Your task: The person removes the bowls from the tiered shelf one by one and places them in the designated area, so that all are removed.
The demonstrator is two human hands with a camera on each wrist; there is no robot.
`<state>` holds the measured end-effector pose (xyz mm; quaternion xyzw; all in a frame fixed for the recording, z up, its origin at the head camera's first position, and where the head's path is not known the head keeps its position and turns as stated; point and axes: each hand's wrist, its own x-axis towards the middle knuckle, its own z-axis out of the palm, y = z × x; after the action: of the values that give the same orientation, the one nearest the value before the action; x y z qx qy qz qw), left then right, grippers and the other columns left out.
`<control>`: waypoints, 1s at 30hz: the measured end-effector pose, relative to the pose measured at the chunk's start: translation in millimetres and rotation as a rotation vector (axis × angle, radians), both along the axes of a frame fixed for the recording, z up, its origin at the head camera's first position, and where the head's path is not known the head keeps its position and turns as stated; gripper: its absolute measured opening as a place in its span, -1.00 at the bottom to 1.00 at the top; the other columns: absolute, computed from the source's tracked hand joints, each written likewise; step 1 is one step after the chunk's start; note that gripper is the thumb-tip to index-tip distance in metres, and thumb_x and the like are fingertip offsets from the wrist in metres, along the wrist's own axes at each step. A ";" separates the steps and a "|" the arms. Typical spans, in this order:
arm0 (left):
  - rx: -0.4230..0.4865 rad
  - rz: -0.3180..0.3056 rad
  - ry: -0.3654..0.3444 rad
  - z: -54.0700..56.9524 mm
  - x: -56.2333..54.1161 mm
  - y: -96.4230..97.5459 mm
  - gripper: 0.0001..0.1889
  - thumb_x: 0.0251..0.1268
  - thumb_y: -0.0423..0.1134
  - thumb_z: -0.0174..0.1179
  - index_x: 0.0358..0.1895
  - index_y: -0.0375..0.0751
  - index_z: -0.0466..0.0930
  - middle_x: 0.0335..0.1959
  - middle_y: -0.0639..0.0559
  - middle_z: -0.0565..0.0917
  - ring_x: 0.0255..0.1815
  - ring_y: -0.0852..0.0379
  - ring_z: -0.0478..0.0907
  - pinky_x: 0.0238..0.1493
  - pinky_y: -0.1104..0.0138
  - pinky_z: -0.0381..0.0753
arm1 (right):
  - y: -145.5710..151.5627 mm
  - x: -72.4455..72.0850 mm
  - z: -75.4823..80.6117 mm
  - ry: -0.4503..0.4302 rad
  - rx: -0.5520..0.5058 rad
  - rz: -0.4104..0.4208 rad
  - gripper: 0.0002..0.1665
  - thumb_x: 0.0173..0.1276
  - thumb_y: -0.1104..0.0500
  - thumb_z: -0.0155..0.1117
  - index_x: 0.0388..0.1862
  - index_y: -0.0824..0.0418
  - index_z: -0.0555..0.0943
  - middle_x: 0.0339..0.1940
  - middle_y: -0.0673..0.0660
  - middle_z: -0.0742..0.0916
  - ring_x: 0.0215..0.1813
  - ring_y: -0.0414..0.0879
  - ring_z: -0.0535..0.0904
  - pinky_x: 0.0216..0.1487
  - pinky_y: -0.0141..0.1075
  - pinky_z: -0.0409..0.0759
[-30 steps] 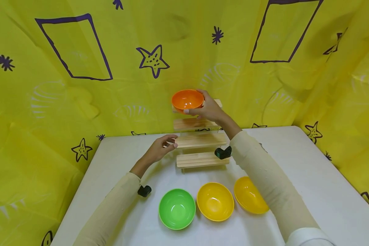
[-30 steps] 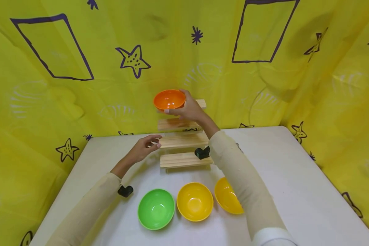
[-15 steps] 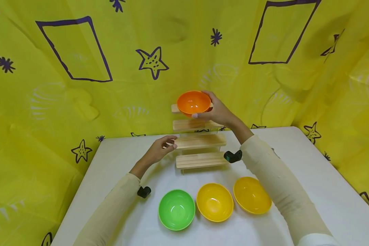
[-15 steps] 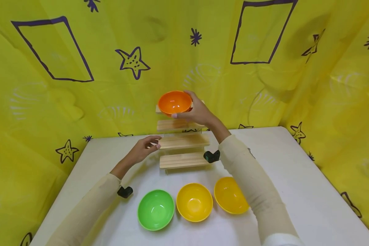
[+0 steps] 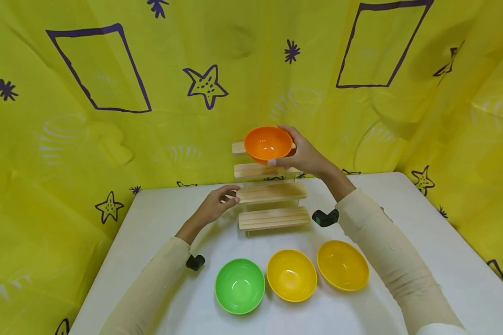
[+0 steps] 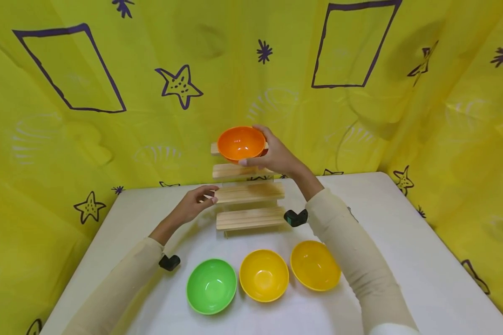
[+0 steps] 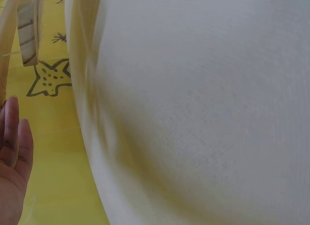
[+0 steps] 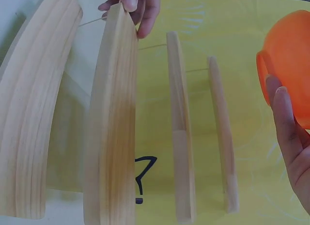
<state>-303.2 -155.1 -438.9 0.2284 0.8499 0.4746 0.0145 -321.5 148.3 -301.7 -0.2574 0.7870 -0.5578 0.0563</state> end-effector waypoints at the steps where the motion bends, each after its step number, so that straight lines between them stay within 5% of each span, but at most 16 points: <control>1: 0.000 0.001 -0.002 -0.4 -0.2 0.0 -0.58 0.48 -0.20 0.20 0.33 -0.20 0.51 0.13 -0.23 0.65 -0.06 -0.05 0.65 -0.01 0.21 0.64 | -0.1 0.9 -0.5 0.003 0.001 0.001 0.16 0.24 0.14 0.48 0.65 0.02 -0.04 0.50 0.17 0.34 0.07 0.20 0.62 -0.15 -0.22 0.70; 5: 0.007 -0.004 0.003 -1.4 -0.2 0.1 -0.58 0.47 -0.19 0.20 0.32 -0.21 0.52 0.13 -0.22 0.66 -0.07 -0.03 0.66 -0.03 0.24 0.64 | -0.9 4.7 -2.6 0.010 -0.014 0.023 0.19 0.20 0.16 0.51 0.64 0.04 -0.03 0.51 0.16 0.33 0.19 0.21 0.56 -0.07 -0.20 0.72; 12: 0.019 -0.027 -0.013 31.6 24.9 8.0 -0.57 0.46 -0.33 0.19 0.31 -0.43 0.48 0.11 -0.39 0.63 -0.05 -0.25 0.64 0.01 0.17 0.62 | 0.6 12.1 -4.3 0.016 -0.031 0.066 0.25 0.13 0.16 0.56 0.64 0.07 -0.02 0.52 0.14 0.30 0.37 0.16 0.42 0.17 -0.15 0.64; 30: 0.007 -0.027 -0.019 35.4 27.4 7.0 -0.56 0.48 -0.31 0.17 0.33 -0.42 0.46 0.13 -0.39 0.62 -0.02 -0.24 0.63 0.01 0.16 0.63 | 18.3 28.5 -12.3 0.068 0.020 0.108 0.22 0.12 0.17 0.59 0.62 0.07 0.04 0.46 0.19 0.36 0.31 0.13 0.43 0.11 -0.22 0.64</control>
<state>-275.8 -148.2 -403.5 0.2354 0.8449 0.4794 0.0283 -292.9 166.6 -313.9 -0.3180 0.7789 -0.5370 0.0620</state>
